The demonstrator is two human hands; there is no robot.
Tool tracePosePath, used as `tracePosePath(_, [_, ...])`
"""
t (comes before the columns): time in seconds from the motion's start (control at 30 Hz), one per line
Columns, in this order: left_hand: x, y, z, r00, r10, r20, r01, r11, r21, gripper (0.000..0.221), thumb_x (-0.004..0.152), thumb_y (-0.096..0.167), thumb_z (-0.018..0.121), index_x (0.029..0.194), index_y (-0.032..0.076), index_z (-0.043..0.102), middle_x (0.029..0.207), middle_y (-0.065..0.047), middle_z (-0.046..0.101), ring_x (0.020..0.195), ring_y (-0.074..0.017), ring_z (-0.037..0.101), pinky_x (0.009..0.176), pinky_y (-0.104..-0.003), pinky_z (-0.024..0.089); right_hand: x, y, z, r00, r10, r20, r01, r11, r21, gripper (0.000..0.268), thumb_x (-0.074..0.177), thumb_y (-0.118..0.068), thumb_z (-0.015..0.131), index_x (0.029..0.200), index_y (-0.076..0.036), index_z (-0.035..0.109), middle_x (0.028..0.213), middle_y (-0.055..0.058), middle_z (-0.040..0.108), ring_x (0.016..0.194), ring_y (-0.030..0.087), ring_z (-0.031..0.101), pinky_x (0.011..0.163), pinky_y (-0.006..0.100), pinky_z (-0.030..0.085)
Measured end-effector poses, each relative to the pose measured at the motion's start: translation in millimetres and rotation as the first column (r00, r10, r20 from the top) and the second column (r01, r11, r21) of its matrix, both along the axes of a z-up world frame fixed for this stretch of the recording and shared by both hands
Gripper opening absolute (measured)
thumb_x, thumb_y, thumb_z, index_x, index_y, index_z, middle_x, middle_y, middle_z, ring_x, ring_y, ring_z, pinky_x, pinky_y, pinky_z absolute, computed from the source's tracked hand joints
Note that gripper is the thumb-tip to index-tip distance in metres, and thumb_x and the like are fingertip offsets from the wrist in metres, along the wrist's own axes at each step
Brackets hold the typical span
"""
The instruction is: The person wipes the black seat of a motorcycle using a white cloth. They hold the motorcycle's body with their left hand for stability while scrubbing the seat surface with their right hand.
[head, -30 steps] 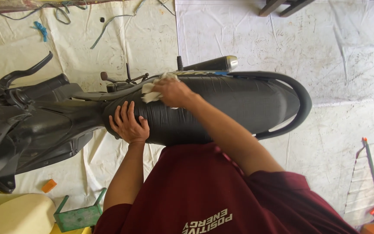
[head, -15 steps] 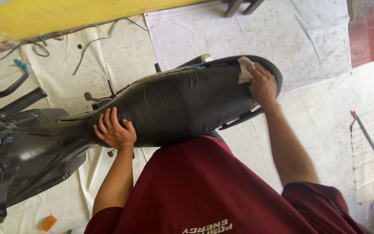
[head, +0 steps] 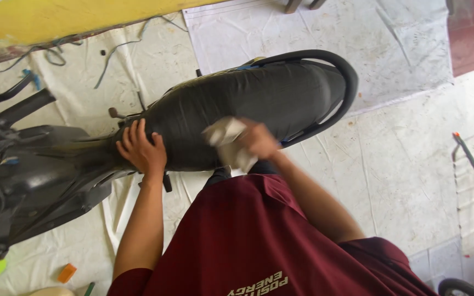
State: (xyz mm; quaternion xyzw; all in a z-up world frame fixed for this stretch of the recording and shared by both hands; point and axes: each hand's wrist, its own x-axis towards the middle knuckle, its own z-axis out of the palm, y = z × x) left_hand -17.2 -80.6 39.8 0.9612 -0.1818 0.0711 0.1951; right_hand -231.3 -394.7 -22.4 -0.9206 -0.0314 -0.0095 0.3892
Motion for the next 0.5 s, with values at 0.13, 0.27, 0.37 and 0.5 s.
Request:
tracePosePath(0.13, [5,8,-2,0.991,-0.003,-0.137,0.006,1.000,0.024,0.052,0.100,0.028,0.060,0.150,0.014,0.056,0.156,-0.009,0.051,0.147,-0.0367,0.038,0.120,-0.066,0.013,13,-115,175,0.765,-0.615,-0.192,0.644,0.731,0.224,0.029,0.093,-0.015,0.065,0.117,0.000,0.068,0.099,0.012,0.075,0.087,0.021,0.073,0.077,0.036,0.059])
tracePosePath(0.27, [7,12,-3,0.952,-0.045,-0.304,0.053,0.998,0.021,0.064,0.101,0.037,0.058,0.158,0.015,0.042,0.165,-0.010,0.036,0.154,-0.0367,0.022,0.122,-0.066,0.003,10,-178,180,0.701,-0.694,-0.164,0.713,0.692,0.118,0.040,0.096,-0.013,0.061,0.134,0.000,0.060,0.111,0.014,0.074,0.097,0.029,0.076,0.083,0.041,0.064])
tracePosePath(0.37, [11,2,-2,0.912,-0.023,-0.410,0.062,0.995,0.082,0.077,0.098,0.049,0.058,0.161,0.014,0.031,0.168,-0.012,0.025,0.156,-0.0391,0.010,0.119,-0.067,-0.005,7,-158,123,0.727,-0.686,0.035,0.662,0.686,-0.302,0.057,0.085,-0.005,0.057,0.142,-0.003,0.057,0.129,0.019,0.067,0.120,0.041,0.062,0.100,0.054,0.047])
tracePosePath(0.5, [15,-7,-8,0.861,0.032,-0.507,0.033,0.993,0.117,0.087,0.097,0.064,0.052,0.162,0.014,0.023,0.169,-0.015,0.015,0.154,-0.0443,-0.002,0.113,-0.071,-0.014,29,-63,71,0.853,-0.421,0.309,0.509,0.803,-0.310,0.076,0.089,0.008,0.050,0.162,-0.011,0.037,0.165,0.017,0.042,0.158,0.044,0.028,0.132,0.057,0.014])
